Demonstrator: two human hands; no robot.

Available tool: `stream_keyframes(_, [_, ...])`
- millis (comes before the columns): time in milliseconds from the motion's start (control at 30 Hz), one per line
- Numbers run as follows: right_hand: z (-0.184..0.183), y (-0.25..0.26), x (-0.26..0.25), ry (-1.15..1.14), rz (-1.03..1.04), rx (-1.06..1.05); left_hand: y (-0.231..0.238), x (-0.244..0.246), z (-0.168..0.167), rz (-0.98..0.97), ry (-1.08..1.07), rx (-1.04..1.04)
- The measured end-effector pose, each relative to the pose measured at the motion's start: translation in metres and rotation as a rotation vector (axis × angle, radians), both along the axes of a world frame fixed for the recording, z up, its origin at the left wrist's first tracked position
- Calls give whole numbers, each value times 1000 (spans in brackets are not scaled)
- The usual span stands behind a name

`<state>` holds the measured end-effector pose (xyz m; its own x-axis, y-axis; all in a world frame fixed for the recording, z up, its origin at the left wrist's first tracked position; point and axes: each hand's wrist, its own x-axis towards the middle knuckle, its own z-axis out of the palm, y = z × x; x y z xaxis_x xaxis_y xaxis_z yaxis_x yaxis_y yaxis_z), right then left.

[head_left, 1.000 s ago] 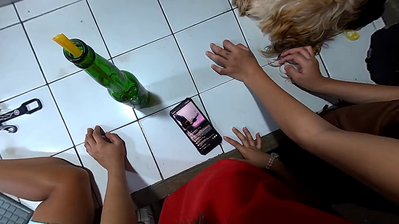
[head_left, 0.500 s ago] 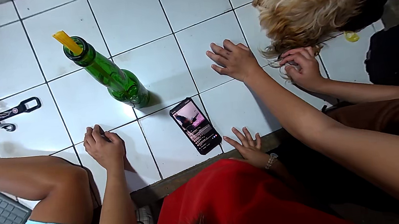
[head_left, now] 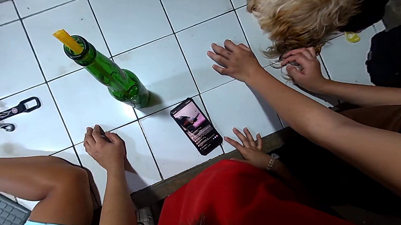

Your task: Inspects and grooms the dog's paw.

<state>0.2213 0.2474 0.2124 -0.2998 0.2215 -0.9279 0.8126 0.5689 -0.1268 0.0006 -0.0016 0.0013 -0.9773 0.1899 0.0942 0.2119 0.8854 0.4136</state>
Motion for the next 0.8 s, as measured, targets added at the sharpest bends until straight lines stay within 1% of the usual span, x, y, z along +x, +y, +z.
stream_keyframes(800, [-5,0,2,5,1,1,0,-1,0,-10,-12,-4])
